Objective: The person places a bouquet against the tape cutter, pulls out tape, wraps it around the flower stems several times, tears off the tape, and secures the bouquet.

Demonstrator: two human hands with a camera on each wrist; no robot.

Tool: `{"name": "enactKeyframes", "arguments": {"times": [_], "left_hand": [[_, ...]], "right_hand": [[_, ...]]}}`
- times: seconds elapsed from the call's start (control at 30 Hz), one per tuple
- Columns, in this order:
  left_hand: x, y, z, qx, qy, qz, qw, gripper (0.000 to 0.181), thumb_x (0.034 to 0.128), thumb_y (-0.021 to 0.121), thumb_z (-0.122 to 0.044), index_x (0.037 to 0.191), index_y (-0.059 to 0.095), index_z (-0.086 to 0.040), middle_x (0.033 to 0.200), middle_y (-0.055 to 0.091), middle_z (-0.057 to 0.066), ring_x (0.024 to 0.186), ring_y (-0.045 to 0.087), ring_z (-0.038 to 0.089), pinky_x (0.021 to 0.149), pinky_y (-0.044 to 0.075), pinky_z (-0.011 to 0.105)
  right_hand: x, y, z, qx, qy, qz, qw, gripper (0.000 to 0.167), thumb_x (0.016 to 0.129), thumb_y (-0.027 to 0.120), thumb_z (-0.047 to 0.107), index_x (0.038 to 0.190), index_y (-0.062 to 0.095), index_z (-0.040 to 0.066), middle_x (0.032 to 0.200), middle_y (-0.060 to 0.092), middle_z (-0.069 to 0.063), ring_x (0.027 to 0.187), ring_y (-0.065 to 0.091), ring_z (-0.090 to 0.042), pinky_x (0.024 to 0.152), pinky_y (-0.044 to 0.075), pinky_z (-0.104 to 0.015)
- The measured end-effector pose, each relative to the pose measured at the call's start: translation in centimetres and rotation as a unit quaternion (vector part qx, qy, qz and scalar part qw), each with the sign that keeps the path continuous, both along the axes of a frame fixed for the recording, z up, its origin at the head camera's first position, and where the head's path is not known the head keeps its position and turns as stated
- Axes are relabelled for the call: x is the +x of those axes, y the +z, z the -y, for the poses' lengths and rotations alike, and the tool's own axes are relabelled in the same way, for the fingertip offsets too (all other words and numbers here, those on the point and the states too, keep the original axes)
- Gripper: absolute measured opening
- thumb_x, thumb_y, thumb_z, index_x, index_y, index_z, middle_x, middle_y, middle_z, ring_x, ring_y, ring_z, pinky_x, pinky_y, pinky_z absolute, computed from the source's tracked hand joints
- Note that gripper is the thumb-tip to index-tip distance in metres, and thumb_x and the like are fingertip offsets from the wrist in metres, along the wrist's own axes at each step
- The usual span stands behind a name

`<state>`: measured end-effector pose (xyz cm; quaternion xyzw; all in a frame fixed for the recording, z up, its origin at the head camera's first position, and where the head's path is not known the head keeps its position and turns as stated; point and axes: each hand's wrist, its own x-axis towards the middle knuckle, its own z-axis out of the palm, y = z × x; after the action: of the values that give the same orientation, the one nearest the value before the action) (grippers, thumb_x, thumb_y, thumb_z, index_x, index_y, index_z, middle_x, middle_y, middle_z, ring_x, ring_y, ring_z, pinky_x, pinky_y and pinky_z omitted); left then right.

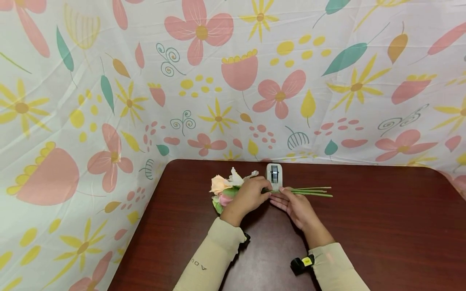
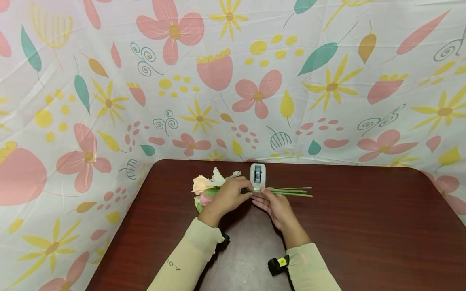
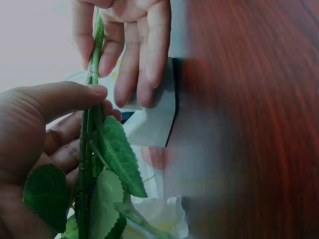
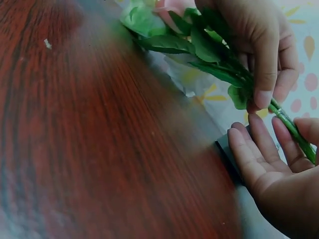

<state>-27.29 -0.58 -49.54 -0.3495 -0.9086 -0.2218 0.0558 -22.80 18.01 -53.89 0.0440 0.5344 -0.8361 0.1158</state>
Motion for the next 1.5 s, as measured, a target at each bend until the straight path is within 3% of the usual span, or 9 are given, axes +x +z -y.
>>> {"name": "enactKeyframes", "arguments": {"times": [0.3, 0.53, 0.8, 1.0, 1.1, 1.2, 1.3, 1.4, 1.5], "left_hand": [[0.1, 0.2, 0.1, -0.002, -0.004, 0.005, 1.0, 0.006, 0.0907, 0.074, -0.016, 0.096, 0.072, -0.019, 0.098, 0.067, -0.007, 0.088, 0.06, 0.007, 0.083, 0.05, 0.022], [0.3, 0.7, 0.2, -0.013, 0.006, 0.05, 0.9986, 0.007, 0.0919, 0.071, -0.018, 0.098, 0.071, -0.02, 0.1, 0.069, -0.008, 0.09, 0.061, 0.007, 0.084, 0.05, 0.023], [0.5, 1.2, 0.1, -0.054, 0.026, 0.094, 0.9937, 0.023, 0.0995, 0.061, -0.029, 0.115, 0.076, -0.021, 0.111, 0.076, -0.007, 0.104, 0.07, 0.01, 0.096, 0.051, 0.031], [0.4, 1.4, 0.3, -0.049, 0.014, 0.086, 0.995, 0.022, 0.1008, 0.063, -0.026, 0.117, 0.077, -0.019, 0.114, 0.076, -0.005, 0.112, 0.068, 0.012, 0.098, 0.052, 0.028], [0.3, 1.4, 0.4, -0.043, 0.005, 0.072, 0.9964, 0.021, 0.1, 0.065, -0.025, 0.116, 0.077, -0.018, 0.113, 0.076, -0.005, 0.111, 0.068, 0.012, 0.098, 0.052, 0.026], [0.3, 1.2, 0.4, -0.042, -0.001, 0.063, 0.9971, 0.021, 0.0999, 0.065, -0.025, 0.116, 0.077, -0.019, 0.112, 0.076, -0.005, 0.11, 0.068, 0.012, 0.097, 0.052, 0.026], [0.3, 1.1, 0.4, -0.045, -0.003, 0.056, 0.9974, 0.021, 0.0998, 0.065, -0.025, 0.117, 0.077, -0.02, 0.112, 0.076, -0.006, 0.11, 0.067, 0.011, 0.097, 0.051, 0.025], [0.2, 0.8, 0.4, -0.048, -0.007, 0.042, 0.9979, 0.02, 0.0994, 0.066, -0.024, 0.116, 0.077, -0.02, 0.111, 0.076, -0.007, 0.109, 0.067, 0.011, 0.097, 0.051, 0.025], [0.1, 0.7, 0.3, -0.048, -0.008, 0.028, 0.9984, 0.02, 0.0983, 0.067, -0.024, 0.115, 0.077, -0.021, 0.11, 0.075, -0.007, 0.108, 0.067, 0.012, 0.096, 0.051, 0.026]], "right_hand": [[0.1, -0.2, -0.3, -0.029, 0.022, -0.019, 0.9992, 0.019, 0.108, 0.05, 0.02, 0.092, 0.057, 0.012, 0.109, 0.074, 0.001, 0.108, 0.072, -0.015, 0.099, 0.055, -0.036], [0.1, -0.4, -0.3, -0.037, 0.036, -0.031, 0.9982, 0.02, 0.108, 0.049, 0.018, 0.09, 0.059, 0.015, 0.109, 0.073, 0.003, 0.108, 0.071, -0.014, 0.099, 0.055, -0.033], [0.2, -0.4, -0.3, -0.027, 0.047, -0.046, 0.9975, 0.021, 0.108, 0.05, 0.017, 0.09, 0.061, 0.015, 0.108, 0.074, 0.003, 0.108, 0.071, -0.012, 0.101, 0.054, -0.032], [0.1, -0.3, -0.4, 0.024, 0.056, -0.055, 0.9966, 0.017, 0.108, 0.05, 0.025, 0.099, 0.059, 0.013, 0.114, 0.073, 0.005, 0.112, 0.07, -0.011, 0.101, 0.054, -0.032], [0.2, 0.0, -0.5, 0.071, 0.057, -0.04, 0.9951, 0.026, 0.107, 0.051, 0.033, 0.113, 0.058, 0.008, 0.116, 0.072, 0.003, 0.112, 0.069, -0.012, 0.098, 0.056, -0.033], [0.4, 0.7, -0.9, 0.138, 0.084, -0.009, 0.9869, 0.044, 0.107, 0.048, 0.042, 0.12, 0.057, 0.001, 0.115, 0.069, -0.003, 0.105, 0.07, -0.015, 0.09, 0.058, -0.033], [0.8, 1.7, -1.5, 0.211, 0.15, 0.004, 0.9659, 0.048, 0.106, 0.049, 0.046, 0.11, 0.061, 0.0, 0.105, 0.066, -0.005, 0.083, 0.067, -0.014, 0.071, 0.058, -0.03], [1.2, 2.9, -1.8, 0.252, 0.207, -0.051, 0.944, 0.043, 0.105, 0.054, 0.037, 0.104, 0.06, -0.005, 0.09, 0.063, -0.005, 0.06, 0.055, -0.01, 0.053, 0.046, -0.025], [1.4, 4.0, -1.9, 0.261, 0.16, -0.136, 0.9424, 0.031, 0.104, 0.059, 0.025, 0.108, 0.059, -0.006, 0.082, 0.058, -0.004, 0.053, 0.045, -0.007, 0.049, 0.04, -0.026]]}}
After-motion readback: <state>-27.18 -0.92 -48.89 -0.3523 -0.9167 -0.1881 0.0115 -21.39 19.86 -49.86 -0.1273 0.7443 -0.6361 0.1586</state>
